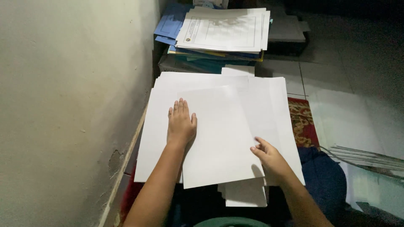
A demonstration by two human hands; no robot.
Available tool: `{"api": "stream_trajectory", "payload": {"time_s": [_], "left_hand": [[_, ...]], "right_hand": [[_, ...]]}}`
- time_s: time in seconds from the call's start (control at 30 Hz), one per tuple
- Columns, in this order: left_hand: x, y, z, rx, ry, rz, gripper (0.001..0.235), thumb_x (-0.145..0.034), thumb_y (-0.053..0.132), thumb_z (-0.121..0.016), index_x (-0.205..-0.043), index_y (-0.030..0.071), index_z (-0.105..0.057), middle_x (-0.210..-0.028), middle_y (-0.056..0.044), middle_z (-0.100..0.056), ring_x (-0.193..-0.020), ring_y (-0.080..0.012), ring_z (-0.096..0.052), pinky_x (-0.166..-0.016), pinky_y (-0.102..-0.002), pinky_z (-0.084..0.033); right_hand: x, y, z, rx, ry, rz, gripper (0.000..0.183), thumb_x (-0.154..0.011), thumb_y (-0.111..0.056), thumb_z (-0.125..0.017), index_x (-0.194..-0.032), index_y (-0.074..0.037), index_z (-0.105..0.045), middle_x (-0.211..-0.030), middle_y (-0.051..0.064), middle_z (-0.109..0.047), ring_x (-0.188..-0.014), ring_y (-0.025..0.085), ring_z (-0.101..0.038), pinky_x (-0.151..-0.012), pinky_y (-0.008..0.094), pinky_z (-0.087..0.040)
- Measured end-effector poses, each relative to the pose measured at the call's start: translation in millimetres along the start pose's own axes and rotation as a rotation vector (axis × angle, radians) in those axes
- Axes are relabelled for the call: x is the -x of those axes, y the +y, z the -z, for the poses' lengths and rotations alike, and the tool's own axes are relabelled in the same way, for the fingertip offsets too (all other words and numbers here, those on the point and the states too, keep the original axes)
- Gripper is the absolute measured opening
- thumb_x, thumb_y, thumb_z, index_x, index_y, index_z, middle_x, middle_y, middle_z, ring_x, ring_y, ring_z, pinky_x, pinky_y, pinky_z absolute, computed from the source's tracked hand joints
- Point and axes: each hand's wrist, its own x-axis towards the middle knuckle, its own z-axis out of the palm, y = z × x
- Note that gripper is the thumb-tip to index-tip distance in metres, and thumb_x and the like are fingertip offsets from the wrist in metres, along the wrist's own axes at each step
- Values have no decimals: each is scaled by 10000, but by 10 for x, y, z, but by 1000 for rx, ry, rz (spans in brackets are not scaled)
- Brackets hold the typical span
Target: Folding large white paper sheets and smoothing the creases by hand on the floor.
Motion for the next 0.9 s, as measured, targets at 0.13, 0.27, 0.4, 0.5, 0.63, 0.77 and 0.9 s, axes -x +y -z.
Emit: {"api": "stream_trajectory", "payload": {"time_s": [0.13, 0.27, 0.4, 0.5, 0.63, 0.77, 0.9], "left_hand": [[77, 116, 298, 92, 11, 40, 617, -1037, 336, -360, -1529, -35, -403, -1598, -267, -391, -1532, -363, -313, -1252, -507, -187], [68, 76, 253, 232, 120, 30, 572, -1050, 307, -381, -1497, -43, -449, -1557, -284, -443, -1495, -401, -362, -1243, -528, -209], [39, -8, 144, 323, 194, 13, 582, -1037, 364, -360, -1490, 21, -485, -1546, -236, -482, -1478, -396, -397, -1241, -552, -213], [53, -17, 127, 376, 288, -77, 532, -1030, 351, -424, -1438, 34, -552, -1477, -229, -557, -1429, -403, -461, -1214, -562, -274], [354, 381, 362, 856, 230, -274, 629, -1025, 486, -419, -1440, 36, -563, -1386, -241, -625, -1331, -425, -555, -1149, -547, -389], [680, 796, 443, 1681, -90, 2, 971, -977, 593, -496, -1600, -45, -110, -1513, -327, -436, -1232, -464, -587, -968, -580, -523], [639, 874, 659, 1760, -131, 702, 657, -964, 79, -547, -1453, -213, -220, -1299, -534, -441, -880, -613, -691, -746, -641, -642]], "right_hand": [[33, -164, -107, -138, -21, 79, 482, -952, -180, -687, -1393, 8, -637, -1209, 239, -729, -1158, 304, -686, -946, 440, -539], [74, -366, -34, -109, 103, 271, 343, -940, -100, -655, -1258, 28, -665, -1102, 225, -739, -1049, 270, -683, -883, 465, -545], [405, -737, 104, 14, 368, 818, 240, -982, -232, -627, -1030, -11, -708, -765, 157, -707, -674, 258, -677, -590, 356, -567], [415, -898, 248, 479, 634, 1233, 102, -965, -21, -697, -1059, -24, -734, -861, 129, -679, -751, 301, -667, -636, 364, -572], [143, -724, 223, 824, 766, 1298, 291, -883, -21, -739, -1143, -146, -770, -894, 54, -648, -786, 249, -670, -637, 353, -593], [-40, -398, 1, 1007, 662, 1265, 370, -874, -156, -745, -1212, -309, -751, -925, -20, -629, -912, 173, -639, -818, 356, -493], [-177, 26, -54, 899, 544, 963, 425, -847, -368, -773, -1261, -308, -699, -1271, 9, -598, -1226, 239, -580, -946, 399, -497]]}}
